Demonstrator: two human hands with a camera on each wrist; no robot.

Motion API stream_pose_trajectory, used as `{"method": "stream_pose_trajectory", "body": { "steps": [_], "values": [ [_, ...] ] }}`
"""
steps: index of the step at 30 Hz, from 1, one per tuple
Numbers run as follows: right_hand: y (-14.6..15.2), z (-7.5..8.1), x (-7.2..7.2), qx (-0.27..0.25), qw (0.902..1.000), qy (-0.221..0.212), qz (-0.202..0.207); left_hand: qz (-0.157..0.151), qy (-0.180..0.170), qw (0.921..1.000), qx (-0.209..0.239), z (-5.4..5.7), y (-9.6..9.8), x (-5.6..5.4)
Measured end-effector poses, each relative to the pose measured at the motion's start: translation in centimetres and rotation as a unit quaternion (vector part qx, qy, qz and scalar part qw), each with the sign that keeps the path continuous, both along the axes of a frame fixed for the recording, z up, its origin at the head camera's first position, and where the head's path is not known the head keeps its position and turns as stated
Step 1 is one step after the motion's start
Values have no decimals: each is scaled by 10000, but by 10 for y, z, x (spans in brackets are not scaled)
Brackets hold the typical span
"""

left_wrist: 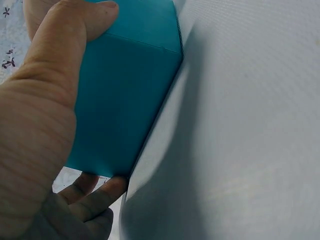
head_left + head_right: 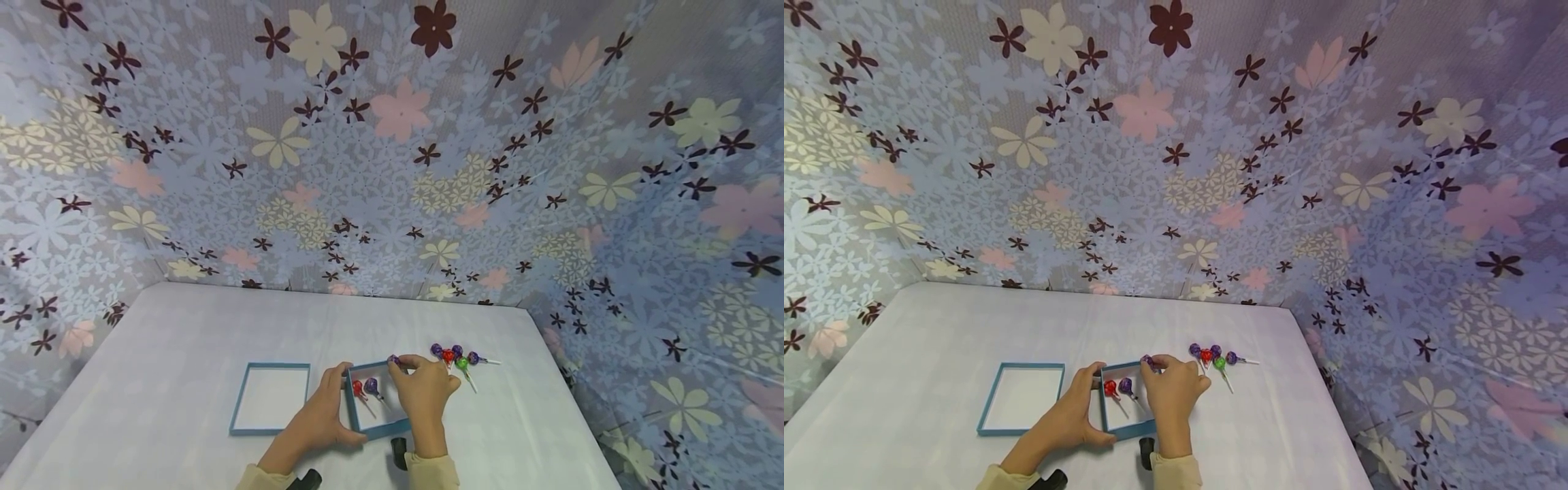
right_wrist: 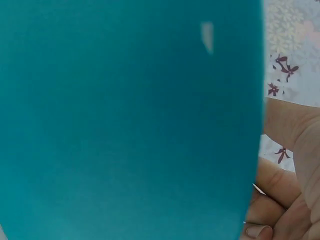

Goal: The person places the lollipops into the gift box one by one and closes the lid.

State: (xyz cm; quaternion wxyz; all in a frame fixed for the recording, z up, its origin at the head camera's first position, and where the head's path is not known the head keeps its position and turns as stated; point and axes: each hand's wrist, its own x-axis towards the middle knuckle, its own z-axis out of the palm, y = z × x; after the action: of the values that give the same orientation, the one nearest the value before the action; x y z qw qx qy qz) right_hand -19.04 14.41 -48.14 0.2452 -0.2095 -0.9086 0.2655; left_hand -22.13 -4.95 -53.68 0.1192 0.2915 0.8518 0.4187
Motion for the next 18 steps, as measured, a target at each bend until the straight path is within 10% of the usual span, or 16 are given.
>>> {"method": "stream_pose_trajectory", "body": {
  "steps": [18],
  "values": [
    [-14, 1, 1, 47, 9998, -64, 157, -29, 54, 10000, 0, 2, 0, 0]
  ]
}}
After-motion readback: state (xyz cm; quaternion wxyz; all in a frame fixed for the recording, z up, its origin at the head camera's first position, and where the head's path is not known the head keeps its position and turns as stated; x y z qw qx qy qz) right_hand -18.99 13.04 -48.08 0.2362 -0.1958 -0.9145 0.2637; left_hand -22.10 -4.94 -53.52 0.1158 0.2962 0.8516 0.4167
